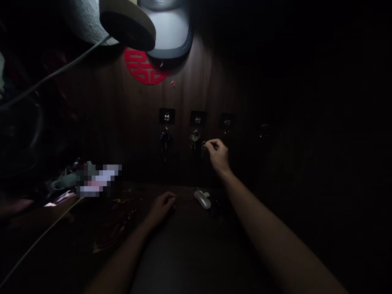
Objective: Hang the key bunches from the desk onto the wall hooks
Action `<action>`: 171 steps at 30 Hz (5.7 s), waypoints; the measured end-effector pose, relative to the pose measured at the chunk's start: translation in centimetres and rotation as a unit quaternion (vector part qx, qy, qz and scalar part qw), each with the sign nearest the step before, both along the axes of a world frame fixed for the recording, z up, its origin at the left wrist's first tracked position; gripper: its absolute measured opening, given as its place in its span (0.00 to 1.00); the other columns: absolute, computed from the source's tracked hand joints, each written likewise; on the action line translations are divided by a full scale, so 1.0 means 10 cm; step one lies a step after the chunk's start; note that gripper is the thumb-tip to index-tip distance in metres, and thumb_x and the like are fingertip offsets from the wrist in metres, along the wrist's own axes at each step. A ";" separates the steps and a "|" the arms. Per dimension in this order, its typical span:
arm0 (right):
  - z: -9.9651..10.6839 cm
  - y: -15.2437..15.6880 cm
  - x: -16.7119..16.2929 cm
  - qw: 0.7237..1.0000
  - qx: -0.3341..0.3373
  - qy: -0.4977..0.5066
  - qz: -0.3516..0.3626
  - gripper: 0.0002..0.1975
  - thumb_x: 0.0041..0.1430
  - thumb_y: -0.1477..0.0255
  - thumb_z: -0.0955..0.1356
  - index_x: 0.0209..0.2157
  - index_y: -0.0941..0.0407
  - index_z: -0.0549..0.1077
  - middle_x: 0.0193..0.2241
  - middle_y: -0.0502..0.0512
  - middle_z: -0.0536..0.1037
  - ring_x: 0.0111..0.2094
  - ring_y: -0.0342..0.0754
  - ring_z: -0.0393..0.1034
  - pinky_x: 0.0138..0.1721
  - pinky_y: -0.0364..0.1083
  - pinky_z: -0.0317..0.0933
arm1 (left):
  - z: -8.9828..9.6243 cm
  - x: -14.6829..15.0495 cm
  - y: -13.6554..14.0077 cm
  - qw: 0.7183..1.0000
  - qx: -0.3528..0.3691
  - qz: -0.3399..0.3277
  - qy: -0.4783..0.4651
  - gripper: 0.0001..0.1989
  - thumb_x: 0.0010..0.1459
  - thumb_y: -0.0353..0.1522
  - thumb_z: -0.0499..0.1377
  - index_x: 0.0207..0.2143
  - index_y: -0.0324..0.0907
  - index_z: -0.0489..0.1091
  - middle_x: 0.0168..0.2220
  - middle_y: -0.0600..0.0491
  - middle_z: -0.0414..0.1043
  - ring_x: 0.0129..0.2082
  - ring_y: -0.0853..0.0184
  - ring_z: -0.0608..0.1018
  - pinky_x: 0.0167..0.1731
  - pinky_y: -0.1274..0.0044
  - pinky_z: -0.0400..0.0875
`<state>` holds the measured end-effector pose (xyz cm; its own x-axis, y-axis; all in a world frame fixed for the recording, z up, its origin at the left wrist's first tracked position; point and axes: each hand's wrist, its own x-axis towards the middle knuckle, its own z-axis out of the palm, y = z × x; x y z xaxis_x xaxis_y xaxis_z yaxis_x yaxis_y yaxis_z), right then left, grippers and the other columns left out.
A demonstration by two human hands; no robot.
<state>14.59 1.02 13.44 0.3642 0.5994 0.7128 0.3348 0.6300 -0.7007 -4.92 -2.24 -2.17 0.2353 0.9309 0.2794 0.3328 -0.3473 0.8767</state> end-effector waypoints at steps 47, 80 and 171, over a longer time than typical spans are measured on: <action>0.03 0.37 0.05 0.990 -0.126 0.000 0.066 0.03 0.44 0.72 0.66 0.25 0.56 0.69 0.19 0.45 0.69 0.21 0.40 0.65 0.24 0.42 0.62 | 0.01 0.00 0.01 1.000 -0.010 -0.008 0.011 0.14 0.51 0.41 0.52 0.31 0.41 0.69 0.22 0.56 0.70 0.27 0.67 0.72 0.30 0.78 0.64; -1.50 -0.63 0.57 0.931 -0.201 -0.304 -0.028 0.09 0.53 0.68 0.62 0.30 0.51 0.74 0.30 0.51 0.77 0.34 0.48 0.70 0.41 0.47 0.58 | -0.03 -0.01 -0.06 0.996 0.048 -0.009 0.075 0.14 0.52 0.41 0.52 0.31 0.42 0.71 0.30 0.53 0.74 0.33 0.65 0.74 0.35 0.78 0.65; -1.27 -0.82 0.37 0.959 -0.202 -0.098 0.174 0.10 0.51 0.66 0.65 0.35 0.54 0.71 0.34 0.51 0.75 0.40 0.47 0.69 0.43 0.46 0.60 | 0.13 1.02 -0.27 0.889 -0.220 -0.038 -0.400 0.14 0.38 0.37 0.67 0.28 0.38 0.73 0.25 0.55 0.72 0.25 0.74 0.73 0.24 0.84 0.63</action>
